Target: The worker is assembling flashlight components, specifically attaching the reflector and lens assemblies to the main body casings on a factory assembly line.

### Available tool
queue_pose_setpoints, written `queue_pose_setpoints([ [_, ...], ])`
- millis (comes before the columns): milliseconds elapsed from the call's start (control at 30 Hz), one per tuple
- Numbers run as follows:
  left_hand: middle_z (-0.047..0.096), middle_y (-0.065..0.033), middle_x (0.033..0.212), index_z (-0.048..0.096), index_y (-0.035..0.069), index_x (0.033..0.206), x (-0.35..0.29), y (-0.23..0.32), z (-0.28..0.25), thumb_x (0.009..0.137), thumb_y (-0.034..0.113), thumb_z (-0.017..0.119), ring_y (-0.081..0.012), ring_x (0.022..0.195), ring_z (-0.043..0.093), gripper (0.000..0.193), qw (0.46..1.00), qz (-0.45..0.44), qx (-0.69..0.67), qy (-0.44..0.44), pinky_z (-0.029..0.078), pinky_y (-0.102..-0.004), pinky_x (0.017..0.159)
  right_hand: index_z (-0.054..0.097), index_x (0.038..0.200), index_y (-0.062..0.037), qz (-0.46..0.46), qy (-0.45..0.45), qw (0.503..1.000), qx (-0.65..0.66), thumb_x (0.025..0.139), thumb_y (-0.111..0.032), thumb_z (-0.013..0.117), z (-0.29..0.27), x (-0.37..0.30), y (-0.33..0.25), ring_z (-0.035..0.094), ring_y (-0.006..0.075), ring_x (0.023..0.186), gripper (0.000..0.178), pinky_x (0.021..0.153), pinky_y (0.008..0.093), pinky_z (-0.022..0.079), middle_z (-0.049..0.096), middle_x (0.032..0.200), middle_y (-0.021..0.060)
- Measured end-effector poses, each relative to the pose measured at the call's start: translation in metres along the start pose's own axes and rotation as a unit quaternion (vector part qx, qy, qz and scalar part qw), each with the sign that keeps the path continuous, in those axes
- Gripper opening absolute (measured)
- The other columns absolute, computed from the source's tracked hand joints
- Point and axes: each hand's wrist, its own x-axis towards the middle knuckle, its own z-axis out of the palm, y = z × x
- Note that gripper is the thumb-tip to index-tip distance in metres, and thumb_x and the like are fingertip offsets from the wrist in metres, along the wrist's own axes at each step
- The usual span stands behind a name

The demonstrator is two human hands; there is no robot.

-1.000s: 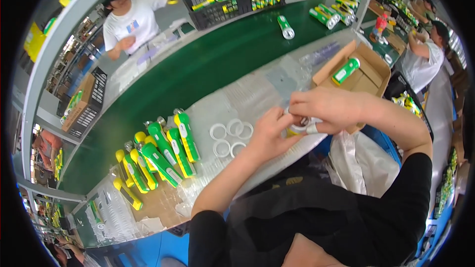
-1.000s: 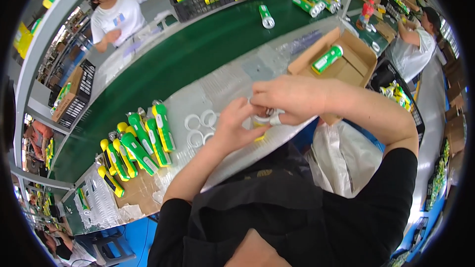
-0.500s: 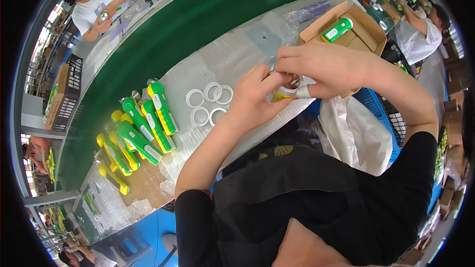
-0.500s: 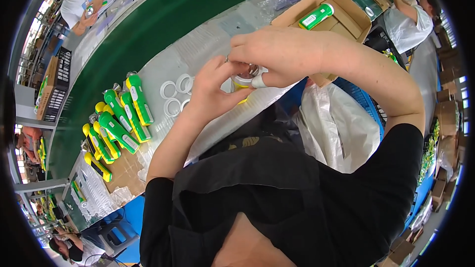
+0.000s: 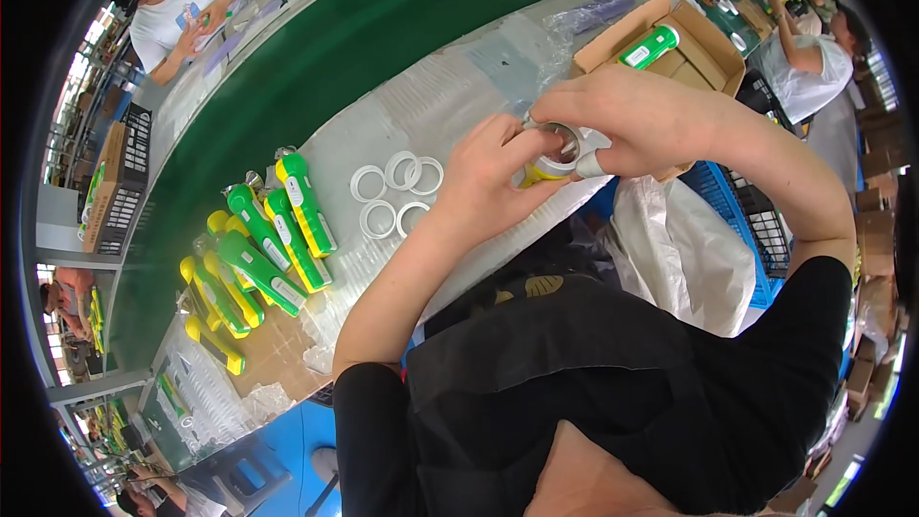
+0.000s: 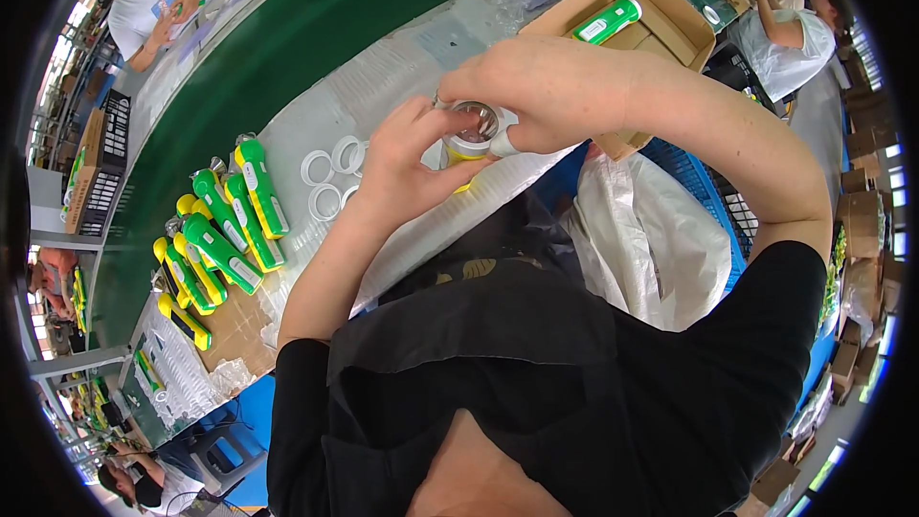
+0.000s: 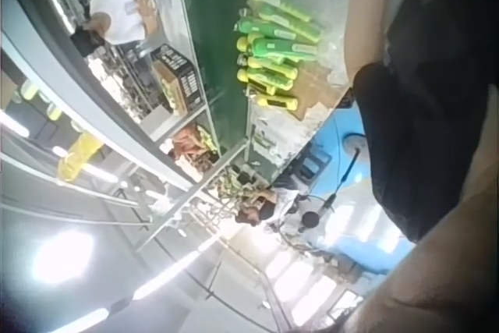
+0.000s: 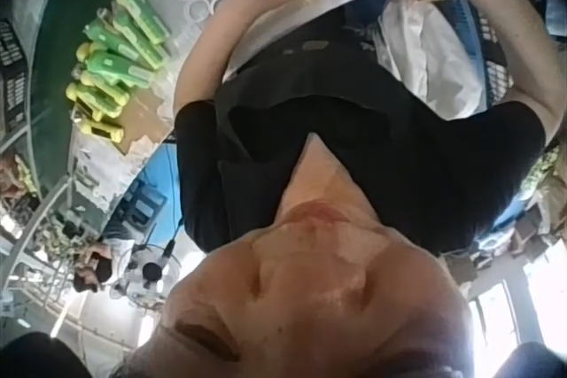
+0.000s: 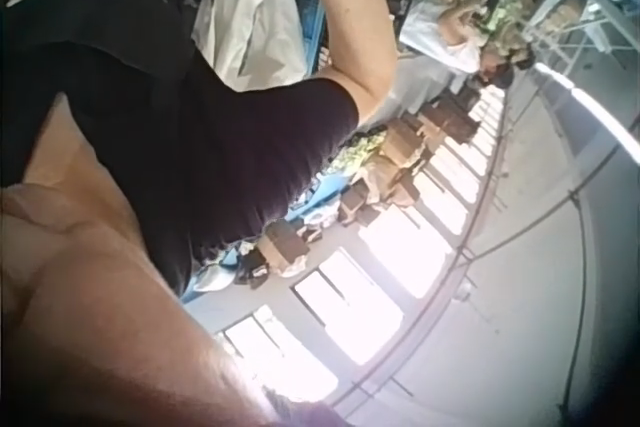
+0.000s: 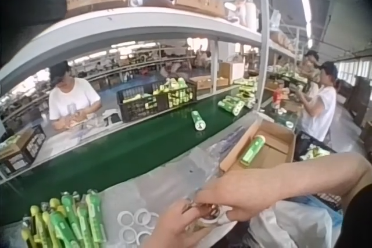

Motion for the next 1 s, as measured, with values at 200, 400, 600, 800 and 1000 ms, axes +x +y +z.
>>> queue_pose_setpoints([
  [200, 0.063, -0.0064, 0.085, 0.066, 0.009, 0.098, 0.001, 0.001, -0.003, 0.064, 0.013, 0.086, -0.0263, 0.078, 0.061, 0.039, 1.000, -0.011, -0.004, -0.018, 0.048, -0.0361, 0.067, 0.055, 0.097, -0.0017, 0.048, -0.008, 0.999, 0.014, 0.066, 0.006, 0.058, 0.004, 0.003, -0.002, 0.061, 0.0381, 0.080, 0.032, 0.067, 0.0439, 0.047, 0.062, 0.082, 0.0140],
  [400, 0.063, -0.0071, 0.086, 0.065, 0.008, 0.096, 0.000, 0.002, -0.003, 0.062, 0.009, 0.084, -0.0268, 0.080, 0.061, 0.039, 1.000, -0.016, 0.012, -0.022, 0.049, -0.0370, 0.069, 0.056, 0.092, -0.0013, 0.053, -0.007, 0.999, -0.010, 0.068, -0.002, 0.064, 0.002, 0.009, -0.006, 0.062, 0.0357, 0.073, 0.025, 0.062, 0.0419, 0.047, 0.061, 0.075, 0.0149],
  [600, 0.062, -0.0059, 0.085, 0.065, 0.008, 0.094, -0.002, 0.006, 0.003, 0.062, 0.008, 0.082, -0.0263, 0.079, 0.060, 0.037, 0.999, -0.014, 0.033, 0.000, 0.049, -0.0367, 0.067, 0.055, 0.086, 0.0018, 0.129, 0.050, 0.990, -0.015, 0.067, -0.014, 0.070, 0.019, 0.012, -0.005, 0.061, 0.0337, 0.065, 0.029, 0.058, 0.0413, 0.047, 0.058, 0.066, 0.0167],
  [800, 0.055, -0.0062, 0.079, 0.065, 0.013, 0.092, -0.002, 0.004, 0.006, 0.065, 0.012, 0.080, -0.0269, 0.074, 0.057, 0.031, 0.999, -0.017, 0.038, 0.034, 0.047, -0.0394, 0.063, 0.057, 0.087, 0.0026, 0.223, 0.090, 0.971, -0.013, 0.069, -0.017, 0.070, 0.024, 0.016, -0.012, 0.061, 0.0323, 0.065, 0.030, 0.059, 0.0394, 0.048, 0.059, 0.068, 0.0176],
  [1000, 0.056, -0.0059, 0.077, 0.065, 0.014, 0.093, -0.003, 0.003, 0.001, 0.069, 0.015, 0.081, -0.0264, 0.073, 0.057, 0.029, 0.999, -0.030, -0.006, 0.032, 0.047, -0.0394, 0.064, 0.057, 0.102, 0.0014, 0.029, 0.113, 0.993, -0.023, 0.076, -0.021, 0.071, 0.028, 0.002, 0.012, 0.060, 0.0292, 0.069, 0.037, 0.061, 0.0376, 0.048, 0.061, 0.078, 0.0160],
])
